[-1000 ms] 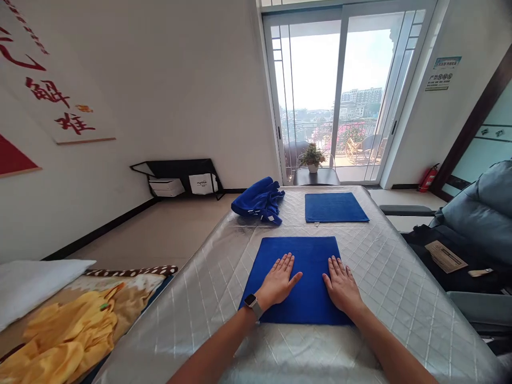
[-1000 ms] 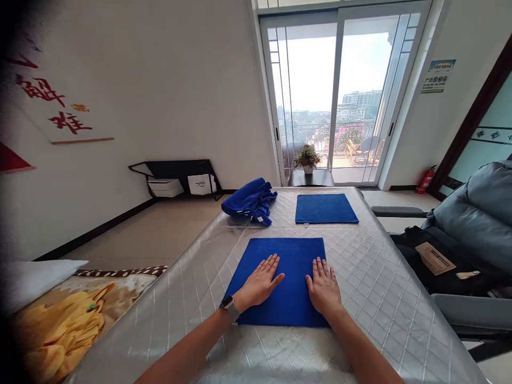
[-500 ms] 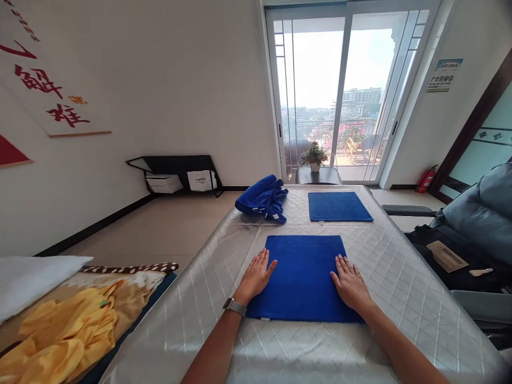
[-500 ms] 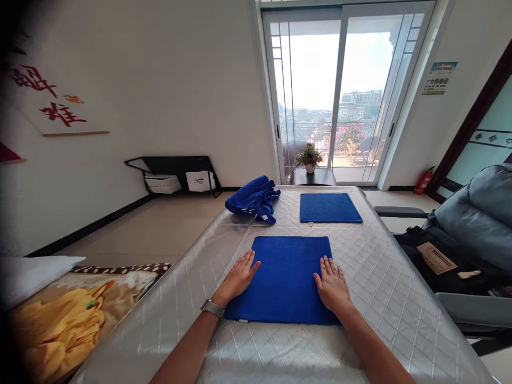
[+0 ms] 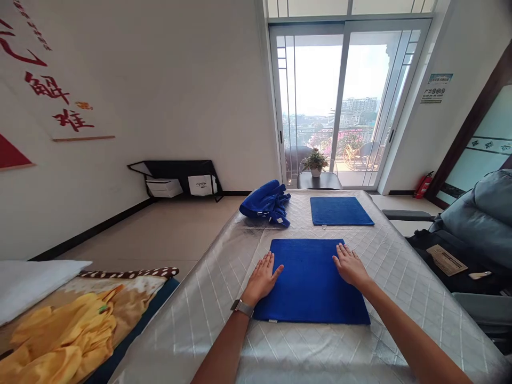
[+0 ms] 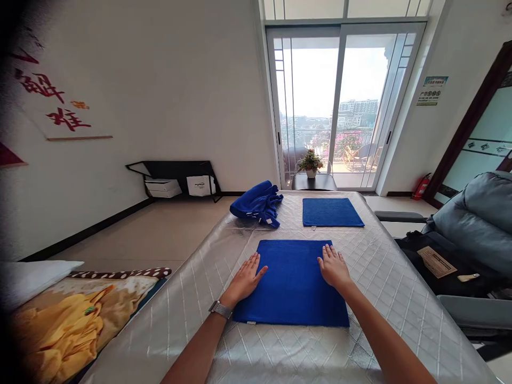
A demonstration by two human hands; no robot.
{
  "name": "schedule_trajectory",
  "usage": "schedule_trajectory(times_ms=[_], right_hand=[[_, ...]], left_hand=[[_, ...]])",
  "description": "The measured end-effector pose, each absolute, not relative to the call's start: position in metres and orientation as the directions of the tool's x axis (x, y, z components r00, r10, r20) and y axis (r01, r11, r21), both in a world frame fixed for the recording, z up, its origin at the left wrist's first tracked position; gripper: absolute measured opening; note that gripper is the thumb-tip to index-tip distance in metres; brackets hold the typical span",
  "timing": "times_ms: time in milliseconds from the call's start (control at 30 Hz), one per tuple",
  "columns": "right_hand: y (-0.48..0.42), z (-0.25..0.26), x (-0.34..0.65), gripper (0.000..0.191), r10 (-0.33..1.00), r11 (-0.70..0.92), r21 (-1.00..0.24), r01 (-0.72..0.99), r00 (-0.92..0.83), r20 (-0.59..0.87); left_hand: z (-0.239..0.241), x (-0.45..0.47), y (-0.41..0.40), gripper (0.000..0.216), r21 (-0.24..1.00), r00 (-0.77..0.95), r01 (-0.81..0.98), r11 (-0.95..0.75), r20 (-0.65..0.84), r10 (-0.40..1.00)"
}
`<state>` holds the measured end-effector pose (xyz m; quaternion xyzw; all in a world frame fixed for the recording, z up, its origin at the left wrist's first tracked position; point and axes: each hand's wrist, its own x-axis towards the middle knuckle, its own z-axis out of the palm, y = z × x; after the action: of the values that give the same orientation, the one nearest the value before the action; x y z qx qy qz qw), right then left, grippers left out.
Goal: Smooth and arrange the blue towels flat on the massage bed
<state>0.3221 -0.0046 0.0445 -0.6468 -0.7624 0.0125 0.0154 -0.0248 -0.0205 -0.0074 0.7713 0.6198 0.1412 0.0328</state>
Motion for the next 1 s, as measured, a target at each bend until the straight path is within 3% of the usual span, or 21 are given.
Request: schedule_trajectory(times_ms=[167,467,700,800,900,1000], right_hand=[[0.012,0.026,0.320,0.068,0.995,0.099,-0.108,0.989,-0.100,-0.001],[0.015,0.019,0.329,0.069,0.992,0.122,-0.166,0.979,-0.126,-0.012],[0.015,0.019,0.329,0.069,0.994,0.098,-0.206,0.974,-0.104,-0.022],[0.015,0.019,0.328,0.069,0.994,0.103,-0.211,0.972,-0.107,-0.007],[0.014,0.018,0.328,0.068,0.994,0.110,-0.201,0.973,-0.109,0.017],[0.012,0.016,0.331,0.065,0.990,0.144,-0.157,0.977,-0.141,0.030]], left_hand=[[-0.009,-0.026,-0.021,0.080,0.216,0.204,0.945,-0.245,0.196,0.959],[-0.010,-0.025,-0.020,0.077,0.168,0.206,0.956,-0.242,0.203,0.957],[0.022,-0.004,-0.034,0.087,0.102,0.187,0.974,-0.203,0.143,0.972],[0.042,0.038,-0.051,0.080,0.066,0.351,0.926,-0.372,0.210,0.912],[0.056,0.099,-0.058,0.073,0.056,0.611,0.766,-0.640,0.246,0.753],[0.061,0.156,-0.041,0.068,0.103,0.678,0.678,-0.728,0.294,0.674]])
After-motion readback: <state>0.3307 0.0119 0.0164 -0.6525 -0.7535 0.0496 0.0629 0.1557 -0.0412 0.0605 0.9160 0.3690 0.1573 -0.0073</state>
